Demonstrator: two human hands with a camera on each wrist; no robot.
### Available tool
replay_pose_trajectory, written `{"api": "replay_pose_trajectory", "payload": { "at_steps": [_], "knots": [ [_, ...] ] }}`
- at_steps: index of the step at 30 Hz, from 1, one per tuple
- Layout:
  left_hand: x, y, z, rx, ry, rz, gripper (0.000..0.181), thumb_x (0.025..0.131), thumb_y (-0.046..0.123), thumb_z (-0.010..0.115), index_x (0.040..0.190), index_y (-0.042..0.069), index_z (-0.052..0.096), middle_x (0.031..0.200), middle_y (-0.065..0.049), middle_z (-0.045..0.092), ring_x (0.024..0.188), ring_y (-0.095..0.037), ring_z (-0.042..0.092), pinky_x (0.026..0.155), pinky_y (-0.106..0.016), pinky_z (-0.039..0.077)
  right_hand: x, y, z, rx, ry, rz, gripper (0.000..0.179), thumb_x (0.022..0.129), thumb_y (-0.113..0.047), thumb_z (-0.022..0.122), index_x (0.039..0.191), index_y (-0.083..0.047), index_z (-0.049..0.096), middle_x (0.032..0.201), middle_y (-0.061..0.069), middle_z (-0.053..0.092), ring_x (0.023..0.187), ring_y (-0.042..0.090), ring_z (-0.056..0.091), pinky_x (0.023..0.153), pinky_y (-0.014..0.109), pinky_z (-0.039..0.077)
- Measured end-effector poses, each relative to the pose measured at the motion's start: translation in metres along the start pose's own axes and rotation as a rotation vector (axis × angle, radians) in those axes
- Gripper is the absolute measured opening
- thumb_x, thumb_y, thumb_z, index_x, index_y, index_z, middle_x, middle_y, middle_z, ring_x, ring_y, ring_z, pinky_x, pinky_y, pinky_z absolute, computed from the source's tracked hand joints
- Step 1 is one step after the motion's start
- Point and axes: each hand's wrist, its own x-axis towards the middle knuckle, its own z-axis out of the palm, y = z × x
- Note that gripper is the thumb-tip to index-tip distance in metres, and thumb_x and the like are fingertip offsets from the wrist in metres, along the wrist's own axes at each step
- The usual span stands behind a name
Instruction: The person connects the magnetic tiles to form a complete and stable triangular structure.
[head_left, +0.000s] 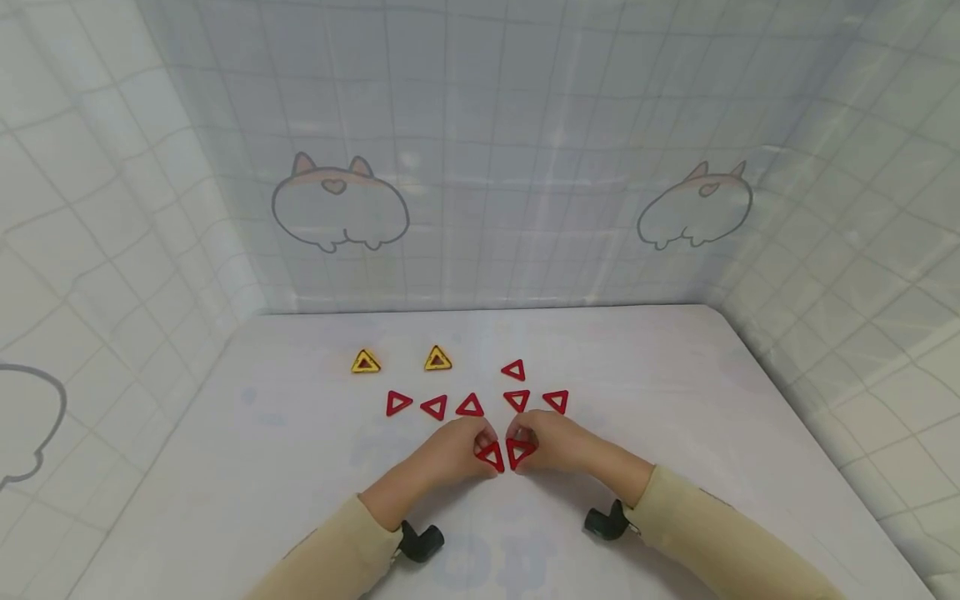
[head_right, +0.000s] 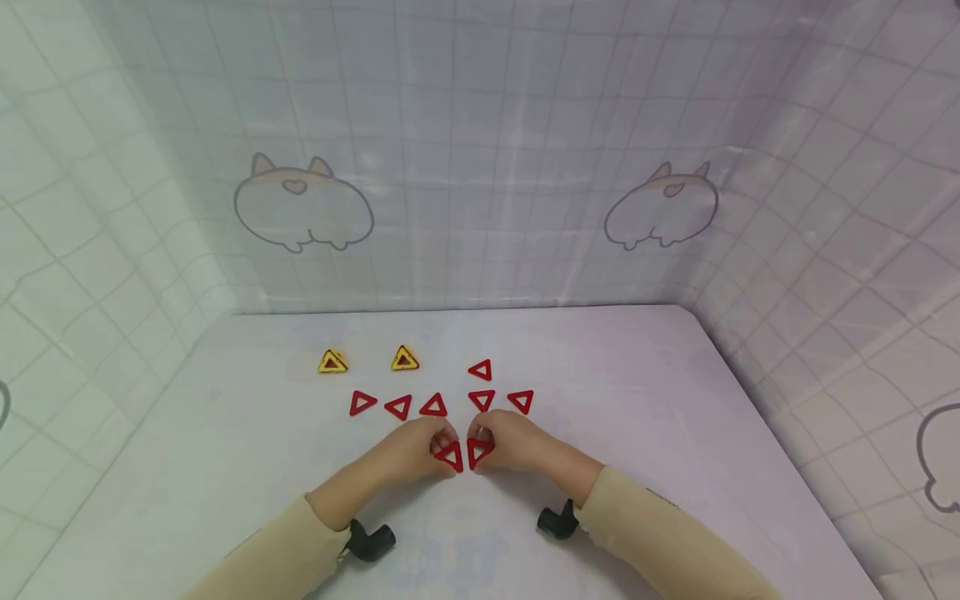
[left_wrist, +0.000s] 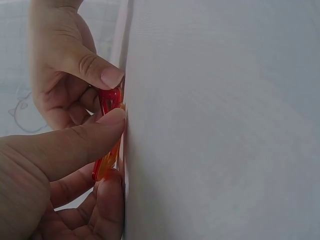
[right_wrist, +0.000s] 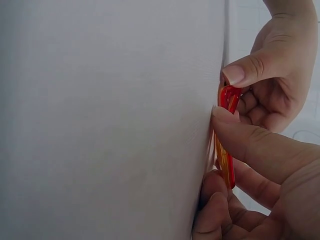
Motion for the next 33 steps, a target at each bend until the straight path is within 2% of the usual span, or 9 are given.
{"api": "replay_pose_trajectory", "payload": {
  "at_steps": [9,25,33],
  "knots": [
    [0.0003,0.0029,-0.0005,-0.027,-0.006,0.009,0.038,0.075,0.02,0.089,0.102,0.013,0.064,0.086,0.004,0.058,0.081,-0.015,0.054,0.071,-0.03,0.049,-0.0003,-0.0018,-0.0001,0.024,0.0,-0.016,0.038,0.075,-0.018,0.089,0.107,-0.017,0.069,0.092,-0.007,0.063,0.088,0.013,0.059,0.075,0.029,0.055],
    [0.0028,0.0012,0.0012,-0.042,0.006,0.035,0.031,0.078,0.018,0.087,0.101,0.014,0.067,0.084,0.005,0.059,0.079,-0.014,0.055,0.069,-0.029,0.05,-0.0023,-0.0038,0.0021,0.042,0.002,0.016,0.039,0.075,-0.023,0.089,0.108,-0.018,0.068,0.088,-0.007,0.062,0.083,0.013,0.059,0.069,0.026,0.054],
    [0.0021,-0.0002,-0.0008,-0.027,0.012,-0.005,0.03,0.079,0.021,0.086,0.102,0.017,0.068,0.087,0.007,0.06,0.082,-0.013,0.056,0.073,-0.03,0.052,-0.0031,-0.0048,0.0027,0.035,-0.008,0.008,0.038,0.077,-0.024,0.088,0.107,-0.018,0.067,0.085,-0.009,0.062,0.08,0.012,0.058,0.069,0.027,0.053]
  ]
}}
